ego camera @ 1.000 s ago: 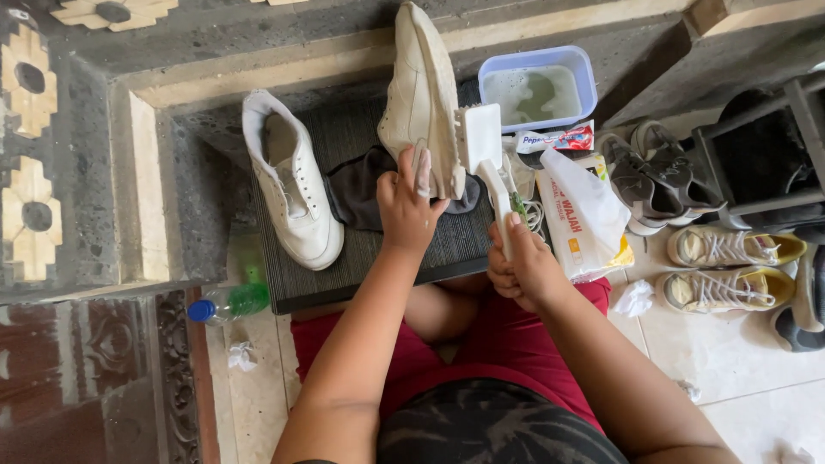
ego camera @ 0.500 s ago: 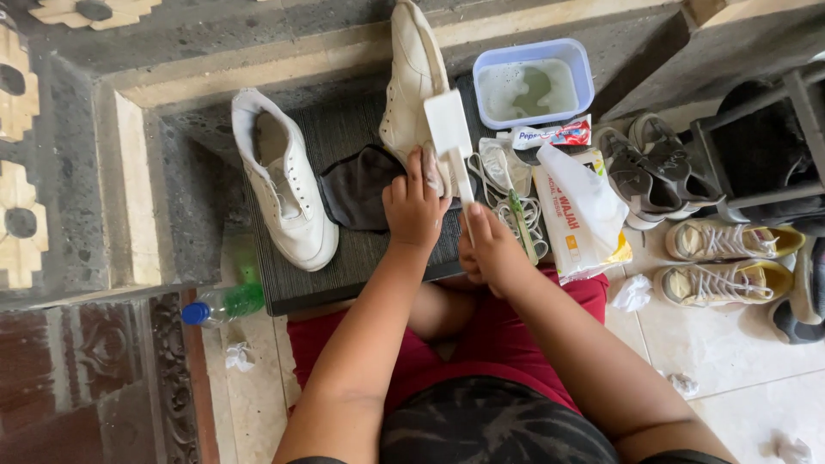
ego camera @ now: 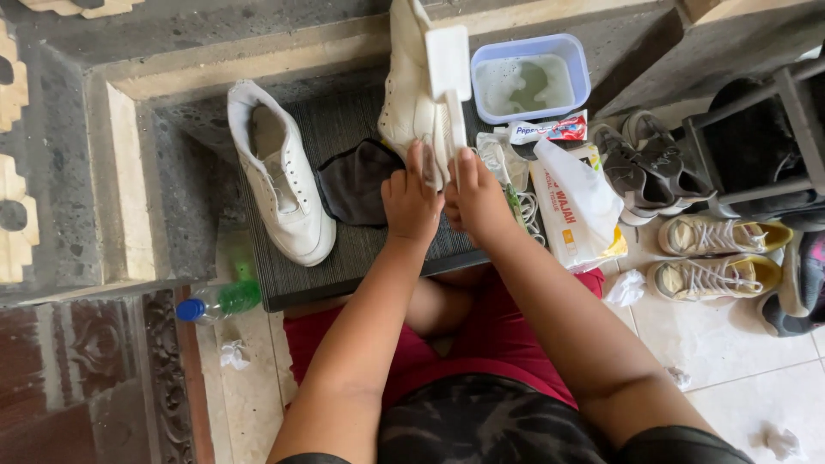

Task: Scrubbing the soles and sides of white sneakers with a brush and cleaning solution

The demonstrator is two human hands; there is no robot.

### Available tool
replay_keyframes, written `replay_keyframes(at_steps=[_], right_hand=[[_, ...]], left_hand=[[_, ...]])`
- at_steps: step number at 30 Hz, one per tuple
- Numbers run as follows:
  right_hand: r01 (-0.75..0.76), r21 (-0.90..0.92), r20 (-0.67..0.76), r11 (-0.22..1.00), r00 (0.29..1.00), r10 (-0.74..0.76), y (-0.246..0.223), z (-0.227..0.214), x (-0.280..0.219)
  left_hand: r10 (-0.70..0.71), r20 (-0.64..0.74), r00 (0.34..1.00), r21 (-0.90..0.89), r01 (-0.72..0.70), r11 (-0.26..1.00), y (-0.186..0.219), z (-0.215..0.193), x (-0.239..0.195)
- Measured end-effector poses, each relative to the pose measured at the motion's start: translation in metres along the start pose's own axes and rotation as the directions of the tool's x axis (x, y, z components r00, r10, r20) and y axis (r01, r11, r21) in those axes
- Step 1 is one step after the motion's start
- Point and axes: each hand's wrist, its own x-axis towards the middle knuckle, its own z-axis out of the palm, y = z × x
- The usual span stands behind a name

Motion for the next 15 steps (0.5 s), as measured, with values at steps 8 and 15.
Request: replay_keyframes(at_steps=[8,15], right_hand=[[-0.178,-0.165,-0.145,0.970,0.977,0.154,0.070,-0.010,-0.061],[-0.198,-0.346,-0.160,0.917,0.976,0.150,0.107,-0.013,-0.063]], left_hand=[[-0.015,-0.015,1.000,-0.014,0.015,1.000,0.000,0.001,-0.001],[-0.019,0.030,0.999,-0.023,0.020,1.000,-0.001,0.001,-0.004]])
